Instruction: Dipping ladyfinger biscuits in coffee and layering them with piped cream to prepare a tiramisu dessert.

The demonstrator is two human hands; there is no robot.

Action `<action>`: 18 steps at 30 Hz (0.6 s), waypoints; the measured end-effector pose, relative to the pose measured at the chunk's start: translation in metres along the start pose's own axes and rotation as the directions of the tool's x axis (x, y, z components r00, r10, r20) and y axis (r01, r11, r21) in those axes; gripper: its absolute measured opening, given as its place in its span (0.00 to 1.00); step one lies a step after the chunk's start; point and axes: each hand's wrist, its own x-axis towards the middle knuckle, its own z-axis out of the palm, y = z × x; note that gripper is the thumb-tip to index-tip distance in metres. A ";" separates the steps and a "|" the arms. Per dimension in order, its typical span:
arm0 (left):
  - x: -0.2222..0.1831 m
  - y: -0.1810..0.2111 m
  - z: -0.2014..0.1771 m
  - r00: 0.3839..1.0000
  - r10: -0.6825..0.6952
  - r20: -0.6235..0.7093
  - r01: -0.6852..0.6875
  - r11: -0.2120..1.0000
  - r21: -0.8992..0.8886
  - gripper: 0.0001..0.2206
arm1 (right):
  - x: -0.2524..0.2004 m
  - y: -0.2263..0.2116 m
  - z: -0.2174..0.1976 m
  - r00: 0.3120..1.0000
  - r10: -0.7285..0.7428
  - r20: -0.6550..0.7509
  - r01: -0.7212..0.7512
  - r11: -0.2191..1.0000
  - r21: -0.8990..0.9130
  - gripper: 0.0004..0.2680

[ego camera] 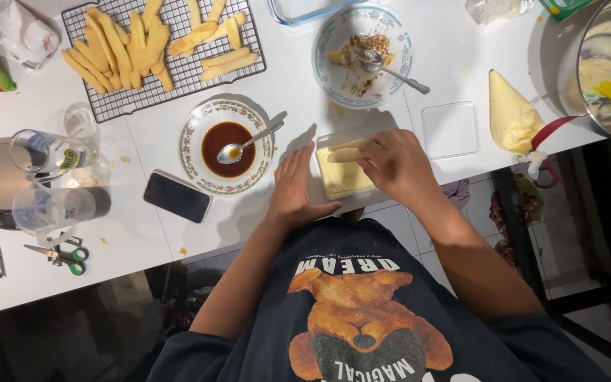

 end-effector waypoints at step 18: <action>0.031 -0.015 0.010 0.901 0.369 -0.230 -0.328 0.924 0.195 0.11 | 0.025 -0.026 -0.009 0.963 0.093 0.253 -0.039 0.977 -0.210 0.07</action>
